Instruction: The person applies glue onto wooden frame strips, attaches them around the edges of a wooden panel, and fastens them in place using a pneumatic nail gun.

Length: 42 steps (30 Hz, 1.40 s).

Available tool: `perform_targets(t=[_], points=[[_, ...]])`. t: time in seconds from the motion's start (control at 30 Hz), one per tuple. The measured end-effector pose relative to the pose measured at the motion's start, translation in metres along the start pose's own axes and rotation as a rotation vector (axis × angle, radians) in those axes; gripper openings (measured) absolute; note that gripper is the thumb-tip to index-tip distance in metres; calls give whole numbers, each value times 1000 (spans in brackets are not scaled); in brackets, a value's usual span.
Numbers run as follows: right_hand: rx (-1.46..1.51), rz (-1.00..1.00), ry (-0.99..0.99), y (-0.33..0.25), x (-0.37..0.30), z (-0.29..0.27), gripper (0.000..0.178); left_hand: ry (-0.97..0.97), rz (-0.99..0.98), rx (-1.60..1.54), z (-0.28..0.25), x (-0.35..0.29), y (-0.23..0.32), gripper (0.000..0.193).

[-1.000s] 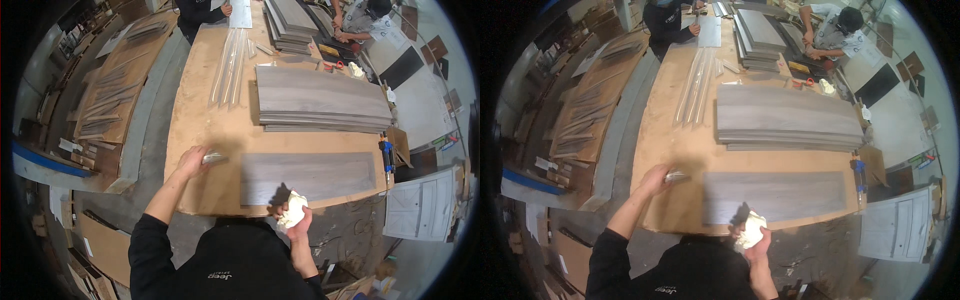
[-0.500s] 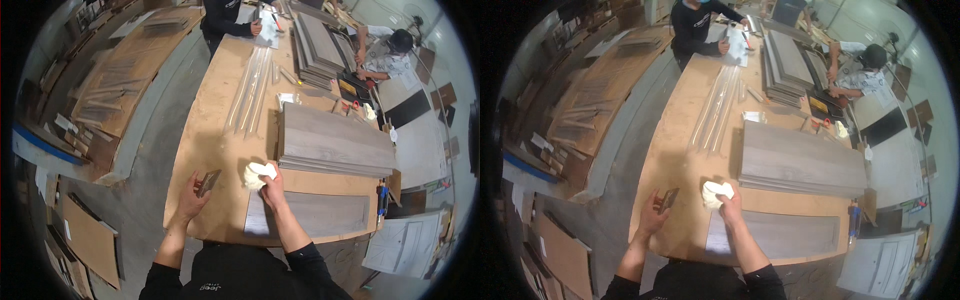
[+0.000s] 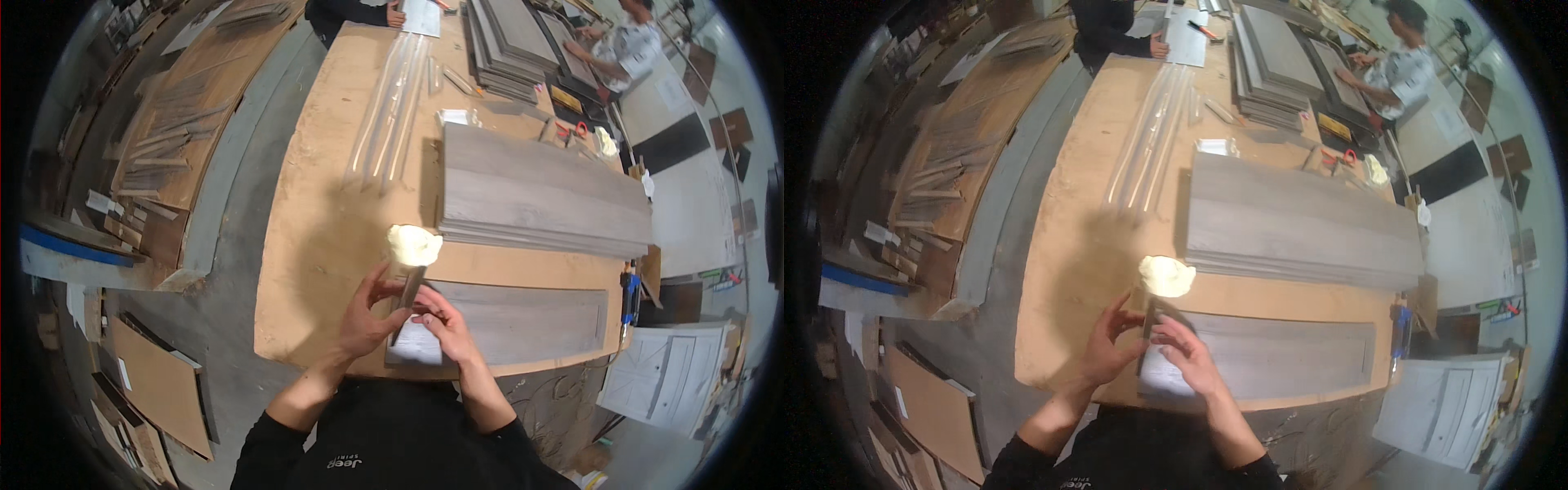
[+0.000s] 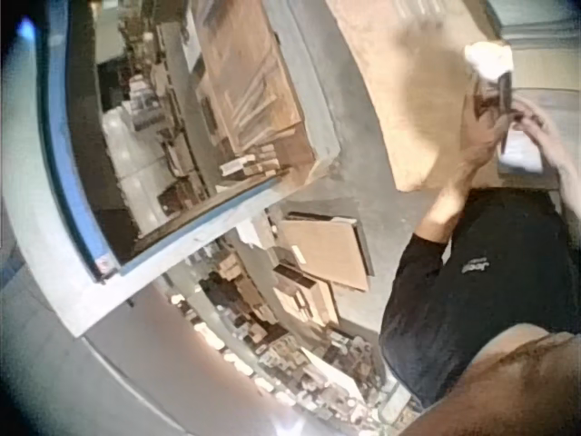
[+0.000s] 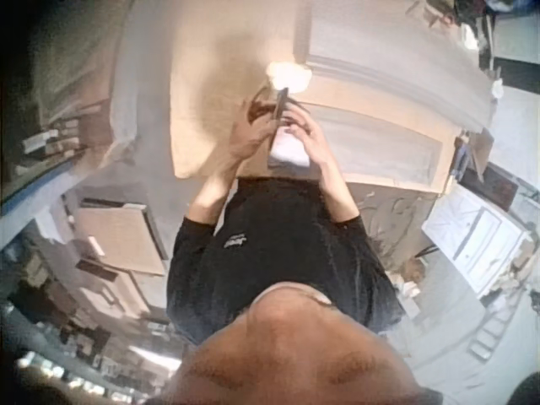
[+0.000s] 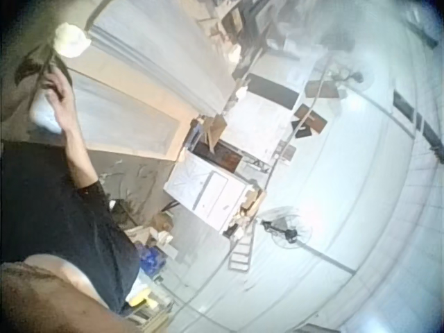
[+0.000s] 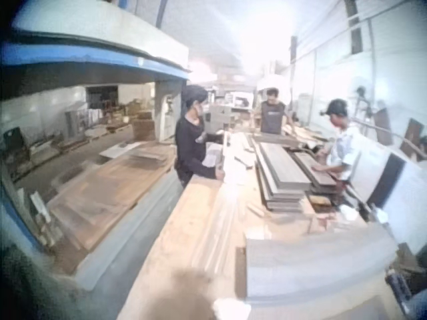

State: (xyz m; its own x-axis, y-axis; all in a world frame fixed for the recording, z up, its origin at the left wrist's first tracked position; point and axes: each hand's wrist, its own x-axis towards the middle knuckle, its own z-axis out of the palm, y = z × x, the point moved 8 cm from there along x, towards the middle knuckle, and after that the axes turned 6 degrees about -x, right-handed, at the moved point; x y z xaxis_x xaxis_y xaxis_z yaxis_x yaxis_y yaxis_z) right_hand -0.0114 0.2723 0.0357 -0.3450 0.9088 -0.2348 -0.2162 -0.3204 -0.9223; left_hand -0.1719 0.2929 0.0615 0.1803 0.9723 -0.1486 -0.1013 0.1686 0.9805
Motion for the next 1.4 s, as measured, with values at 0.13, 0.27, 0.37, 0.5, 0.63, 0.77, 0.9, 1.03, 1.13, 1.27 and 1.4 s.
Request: perform_targets(t=[0.13, 0.27, 0.37, 0.5, 0.63, 0.77, 0.9, 1.03, 1.13, 1.27, 1.4], points=[[2, 75, -8, 4, -32, -17, 58, 22, 6, -311, 49, -3, -6, 87], [-339, 46, 112, 1, -57, -53, 57, 55, -23, -95, 75, -19, -16, 79], [-813, -240, 296, -26, -77, -68, 59, 202, 20, 35, 83, -34, -19, 77], [-1296, -573, 470, -51, -91, -54, 56, 359, -72, -236, 103, -56, -96, 68], [-1404, -856, 500, -53, -104, -36, 53, 576, 32, -479, 138, -69, -46, 36], [-1357, -915, 397, -53, -114, -23, 56, 623, 57, -668, 127, -74, -51, 47], [-1318, -835, 217, -42, -111, -22, 52, 719, 44, -151, 94, -88, -41, 60], [-1332, -568, 168, -25, -74, -66, 53, 554, -76, 467, 58, -81, -30, 72], [-1367, -511, 163, -17, -41, -88, 51, 538, -113, 824, 55, -78, -31, 64], [-1449, -402, 34, 19, 6, -102, 49, 557, -158, 900, 54, -65, -53, 62], [-1460, -345, -120, 32, 34, -101, 49, 536, -282, 975, 57, -60, -63, 65]])
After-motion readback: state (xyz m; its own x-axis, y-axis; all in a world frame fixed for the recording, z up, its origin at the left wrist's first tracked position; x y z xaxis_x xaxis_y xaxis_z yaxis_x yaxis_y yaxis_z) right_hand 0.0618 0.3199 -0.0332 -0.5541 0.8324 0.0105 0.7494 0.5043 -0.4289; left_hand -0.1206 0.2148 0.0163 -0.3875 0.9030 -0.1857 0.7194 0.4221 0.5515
